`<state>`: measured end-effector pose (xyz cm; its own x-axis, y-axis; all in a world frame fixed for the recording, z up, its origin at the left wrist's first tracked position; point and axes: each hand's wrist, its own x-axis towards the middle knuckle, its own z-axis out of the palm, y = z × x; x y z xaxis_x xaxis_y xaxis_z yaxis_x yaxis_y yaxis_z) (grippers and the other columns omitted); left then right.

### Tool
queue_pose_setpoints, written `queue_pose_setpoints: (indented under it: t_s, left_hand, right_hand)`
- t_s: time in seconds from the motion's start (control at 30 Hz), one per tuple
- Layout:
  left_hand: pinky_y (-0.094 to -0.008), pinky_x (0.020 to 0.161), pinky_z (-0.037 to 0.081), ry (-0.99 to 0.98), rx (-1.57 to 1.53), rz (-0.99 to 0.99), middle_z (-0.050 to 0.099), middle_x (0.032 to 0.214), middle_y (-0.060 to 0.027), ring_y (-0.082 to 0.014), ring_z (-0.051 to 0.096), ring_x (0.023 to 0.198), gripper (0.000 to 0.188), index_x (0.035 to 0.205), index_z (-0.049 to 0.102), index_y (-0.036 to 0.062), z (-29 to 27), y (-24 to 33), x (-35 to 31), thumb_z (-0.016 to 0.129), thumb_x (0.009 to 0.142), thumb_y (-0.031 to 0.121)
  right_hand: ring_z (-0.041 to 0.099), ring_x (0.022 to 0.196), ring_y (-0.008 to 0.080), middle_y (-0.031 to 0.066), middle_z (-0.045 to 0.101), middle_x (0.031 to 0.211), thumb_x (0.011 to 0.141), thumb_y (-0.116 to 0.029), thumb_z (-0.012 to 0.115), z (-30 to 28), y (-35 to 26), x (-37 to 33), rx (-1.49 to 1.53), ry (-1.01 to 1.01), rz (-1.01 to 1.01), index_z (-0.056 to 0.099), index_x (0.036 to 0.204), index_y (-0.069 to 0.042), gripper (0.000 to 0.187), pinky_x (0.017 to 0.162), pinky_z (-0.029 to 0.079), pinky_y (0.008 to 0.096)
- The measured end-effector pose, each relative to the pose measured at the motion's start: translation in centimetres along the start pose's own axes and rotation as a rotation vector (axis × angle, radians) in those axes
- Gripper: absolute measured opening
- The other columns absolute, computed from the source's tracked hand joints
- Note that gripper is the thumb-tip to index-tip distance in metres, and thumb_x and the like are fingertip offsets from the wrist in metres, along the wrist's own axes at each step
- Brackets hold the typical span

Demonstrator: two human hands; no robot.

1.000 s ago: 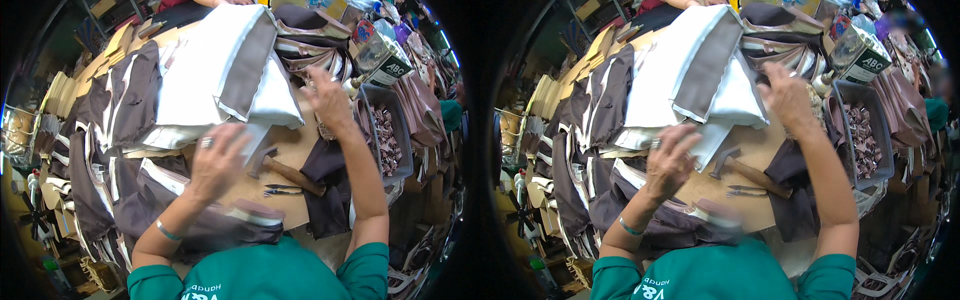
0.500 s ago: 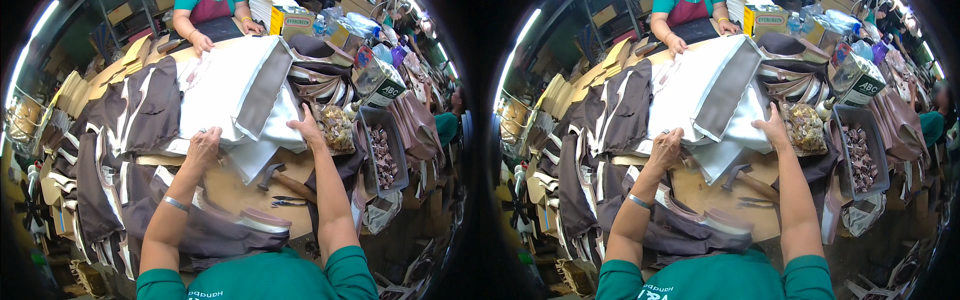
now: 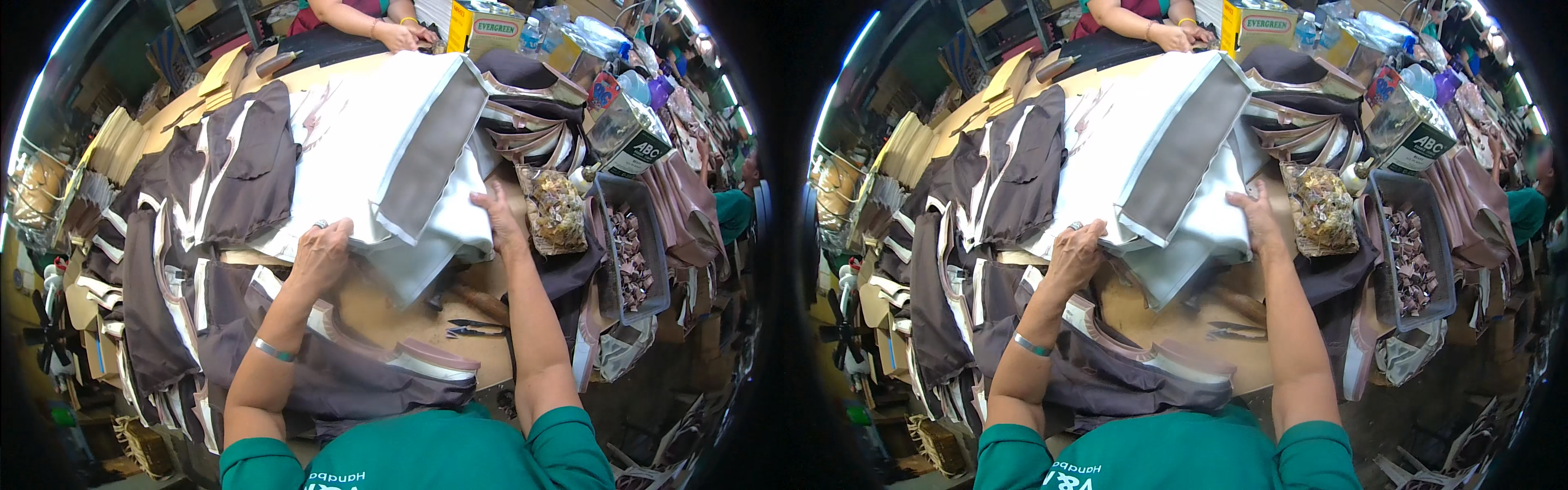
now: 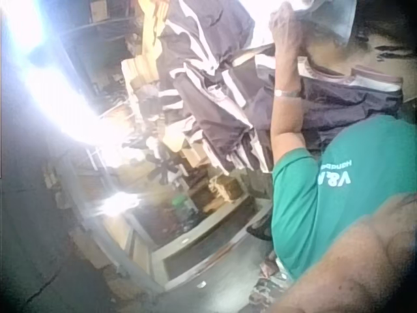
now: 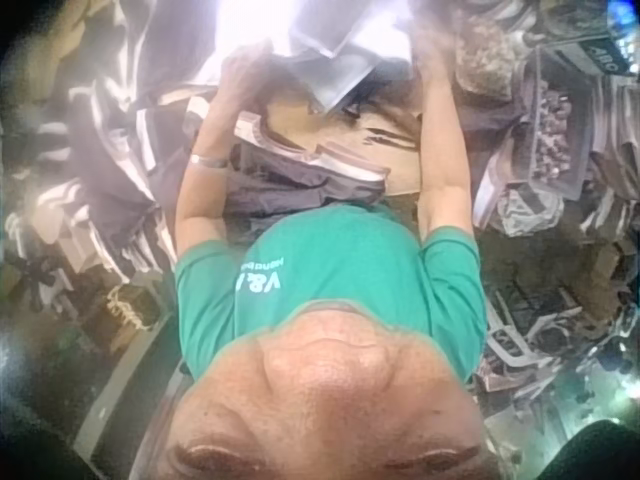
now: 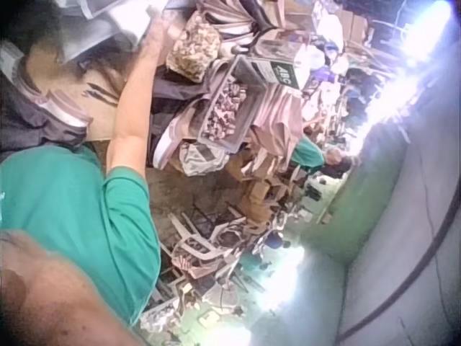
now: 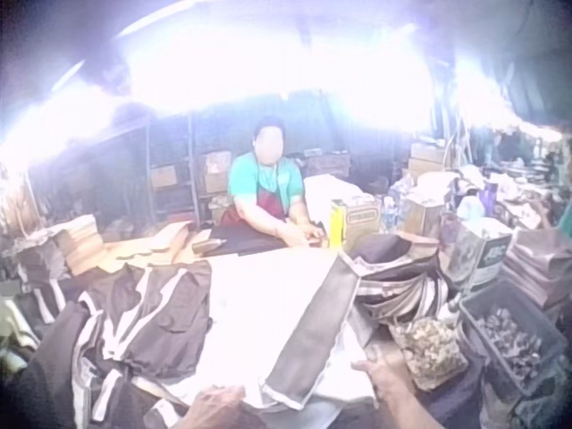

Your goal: The person assembles handbags by attaching a metal zipper pull to the zipper tape using a hammer and pliers. They repeatedly pick up a bag, position the pull, and hammer it into place before moving to the next item.

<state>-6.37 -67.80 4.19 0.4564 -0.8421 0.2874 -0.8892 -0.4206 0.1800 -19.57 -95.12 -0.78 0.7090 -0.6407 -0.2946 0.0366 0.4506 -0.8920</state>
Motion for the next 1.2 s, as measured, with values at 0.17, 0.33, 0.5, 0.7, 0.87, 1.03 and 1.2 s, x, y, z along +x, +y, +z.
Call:
queue_pose_setpoints:
  t_s: [0.17,0.33,0.5,0.7,0.87,1.03,1.2]
  left_hand:
    - [-0.0362,0.058,0.045,0.007,-0.019,0.014,0.063,0.081,-0.0095,-0.0279,0.06,0.069,0.031,0.097,0.052,0.0062,-1.1,-0.6,-1.3,0.051,0.067,-0.003]
    - [-0.0372,0.056,0.042,-0.029,-0.013,0.031,0.059,0.074,-0.0116,-0.0299,0.057,0.064,0.026,0.088,0.05,0.0022,-3.6,-1.5,-4.3,0.053,0.063,-0.003]
    - [-0.0358,0.059,0.046,-0.081,0.034,-0.003,0.06,0.075,-0.0106,-0.0283,0.058,0.065,0.03,0.093,0.053,0.0035,-4.7,-1.6,-6.1,0.052,0.064,-0.004]
    - [-0.0385,0.068,0.045,-0.08,0.035,-0.057,0.059,0.09,-0.0127,-0.0303,0.058,0.078,0.04,0.104,0.048,0.0051,-4.7,-0.6,-6.9,0.05,0.066,-0.007]
    - [-0.0356,0.074,0.045,0.022,-0.06,-0.021,0.057,0.103,-0.0096,-0.0296,0.057,0.088,0.038,0.102,0.052,0.006,-8.8,3.7,-9.1,0.061,0.066,-0.004]
    - [-0.0355,0.072,0.046,-0.179,-0.374,-0.056,0.06,0.088,-0.0119,-0.0293,0.058,0.082,0.02,0.092,0.057,0.0046,-7.9,8.0,-12.8,0.062,0.073,0.004]
    - [-0.0352,0.075,0.044,-0.369,-0.288,-0.033,0.059,0.093,-0.0105,-0.0269,0.055,0.089,0.022,0.097,0.056,0.0055,-2.6,8.3,-14.6,0.059,0.078,0.016]
  right_hand:
    - [0.05,0.096,0.0269,0.0187,0.042,0.109,0.067,-0.008,0.068,1.2,0.8,-1.2,0.08,-0.179,0.041,0.003,0.136,-0.004,0.095,0.075,0.049,0.0381]
    - [0.05,0.091,0.0209,0.0112,0.045,0.102,0.068,-0.007,0.063,3.5,1.9,-6.1,0.099,-0.258,0.1,0.019,0.133,-0.008,0.078,0.074,0.048,0.0327]
    - [0.05,0.089,0.0184,0.0088,0.047,0.102,0.065,-0.01,0.065,3.9,4.0,-8.7,0.042,-0.266,0.019,0.022,0.132,-0.004,0.079,0.08,0.043,0.0289]
    - [0.051,0.095,0.0202,0.0146,0.049,0.11,0.067,-0.019,0.07,2.9,3.6,-7.2,-0.197,-0.218,-0.063,0.015,0.136,-0.001,0.09,0.081,0.043,0.0291]
    - [0.056,0.09,0.0219,0.0129,0.06,0.095,0.076,-0.021,0.064,1.7,1.5,-12.8,-0.87,-0.004,-0.564,0.037,0.128,0.0,0.062,0.082,0.043,0.0314]
    - [0.056,0.088,0.0146,0.0095,0.06,0.092,0.081,-0.002,0.052,2.8,2.2,-20.5,-0.622,-0.627,-0.256,0.048,0.117,-0.001,0.036,0.077,0.046,0.0276]
    - [0.058,0.086,0.0347,0.0188,0.06,0.092,0.076,-0.004,0.055,3.4,5.4,-17.8,-0.983,-0.48,-0.481,0.052,0.107,-0.001,0.031,0.078,0.045,0.0378]
